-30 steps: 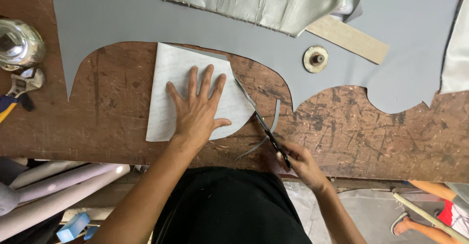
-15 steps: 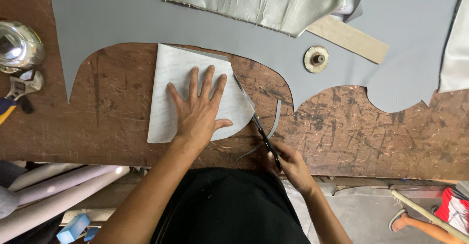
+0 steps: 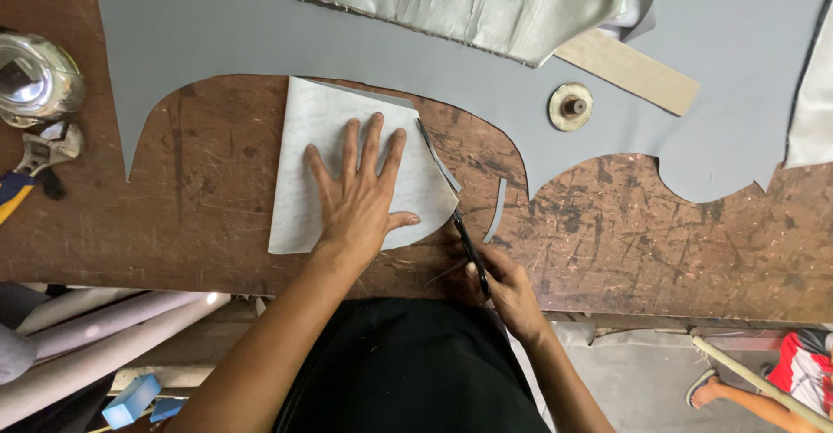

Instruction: The person cuts curved pieces from a sheet of gray upholstery fabric using scissors, following a pattern outline. They trim a white paper pattern piece with scissors, measure the cut fabric piece with a tape measure, reposition the fabric, and place a wrench on the fabric piece to hold it in place.

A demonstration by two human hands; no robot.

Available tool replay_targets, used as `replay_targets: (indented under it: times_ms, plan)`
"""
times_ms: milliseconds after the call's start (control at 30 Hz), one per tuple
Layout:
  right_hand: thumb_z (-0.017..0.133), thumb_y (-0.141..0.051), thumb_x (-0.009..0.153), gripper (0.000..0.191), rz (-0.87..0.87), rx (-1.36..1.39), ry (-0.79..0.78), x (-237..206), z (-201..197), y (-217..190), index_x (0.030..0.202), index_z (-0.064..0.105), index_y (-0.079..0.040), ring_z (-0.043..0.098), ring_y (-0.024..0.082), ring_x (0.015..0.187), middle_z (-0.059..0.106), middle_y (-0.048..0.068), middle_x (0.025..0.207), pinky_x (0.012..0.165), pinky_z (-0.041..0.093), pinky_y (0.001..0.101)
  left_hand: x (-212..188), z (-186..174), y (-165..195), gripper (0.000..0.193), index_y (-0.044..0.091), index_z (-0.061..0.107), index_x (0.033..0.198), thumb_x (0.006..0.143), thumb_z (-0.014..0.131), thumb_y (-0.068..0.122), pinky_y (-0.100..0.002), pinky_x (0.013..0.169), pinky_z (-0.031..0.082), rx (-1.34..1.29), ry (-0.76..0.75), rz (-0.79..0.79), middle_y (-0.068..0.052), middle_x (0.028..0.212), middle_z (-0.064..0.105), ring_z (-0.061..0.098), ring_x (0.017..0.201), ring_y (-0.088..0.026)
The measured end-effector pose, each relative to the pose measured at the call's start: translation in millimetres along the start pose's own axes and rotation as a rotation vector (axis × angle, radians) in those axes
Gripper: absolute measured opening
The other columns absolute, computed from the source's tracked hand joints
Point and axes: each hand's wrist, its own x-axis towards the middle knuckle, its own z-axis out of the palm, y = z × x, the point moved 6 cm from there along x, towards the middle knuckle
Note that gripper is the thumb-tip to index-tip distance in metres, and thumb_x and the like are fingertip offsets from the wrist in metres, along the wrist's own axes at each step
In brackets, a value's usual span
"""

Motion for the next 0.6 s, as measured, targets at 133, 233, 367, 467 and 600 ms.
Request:
replay_targets:
  times_ms: [133, 233, 367, 467, 600]
  plan:
    - [0.067, -0.028, 0.095, 0.044, -0.018, -0.037, 0.012, 4.5, 0.4, -1.6, 0.133, 0.068, -0.006, 0.053, 0.005, 0.067, 0.063, -0.005, 0.078, 0.06, 0.044, 0.023, 1.4, 0.9, -2.1, 0.129, 0.022, 0.027, 0.16, 0.054, 0.081, 0.074, -0.085, 0.109, 0.007, -0.022, 0.01, 0.012, -0.012, 0.168, 0.01, 0.002, 0.152, -0.042]
    - [0.067, -0.028, 0.096, 0.043, -0.016, -0.006, -0.005, 8.9, 3.1, -1.6, 0.132, 0.068, -0.005, 0.054, 0.006, 0.069, 0.061, -0.005, 0.077, 0.061, 0.045, 0.0238, 1.4, 0.7, -2.3, 0.129, 0.021, 0.028, 0.16, 0.055, 0.081, 0.074, -0.086, 0.109, 0.007, -0.03, 0.005, 0.022, -0.013, 0.168, 0.011, 0.001, 0.152, -0.043]
    - [0.066, -0.027, 0.097, 0.043, -0.095, -0.013, -0.003, 11.6, 4.5, -8.3, 0.133, 0.067, -0.003, 0.052, 0.004, 0.074, 0.063, -0.007, 0.085, 0.065, 0.045, 0.0221, -1.0, -2.9, -2.1, 0.129, 0.021, 0.029, 0.161, 0.055, 0.08, 0.074, -0.085, 0.109, 0.009, -0.003, 0.036, 0.034, -0.013, 0.168, 0.012, 0.002, 0.153, -0.042]
    - [0.066, -0.028, 0.096, 0.044, -0.055, 0.034, -0.018, 11.9, 5.6, -8.1, 0.133, 0.066, -0.003, 0.049, 0.005, 0.067, 0.059, -0.006, 0.077, 0.058, 0.039, 0.0233, -2.0, -3.3, -3.0, 0.128, 0.021, 0.029, 0.161, 0.057, 0.079, 0.074, -0.085, 0.109, 0.01, 0.007, 0.036, 0.03, -0.012, 0.169, 0.013, 0.002, 0.153, -0.042]
    - [0.066, -0.03, 0.096, 0.045, -0.045, 0.003, -0.007, 11.3, 4.4, -9.5, 0.133, 0.067, -0.004, 0.046, 0.006, 0.063, 0.055, -0.005, 0.073, 0.056, 0.038, 0.0236, 1.3, -0.3, -3.5, 0.127, 0.022, 0.026, 0.16, 0.056, 0.078, 0.075, -0.086, 0.108, 0.009, -0.025, -0.005, 0.03, -0.013, 0.168, 0.01, 0.0, 0.152, -0.043]
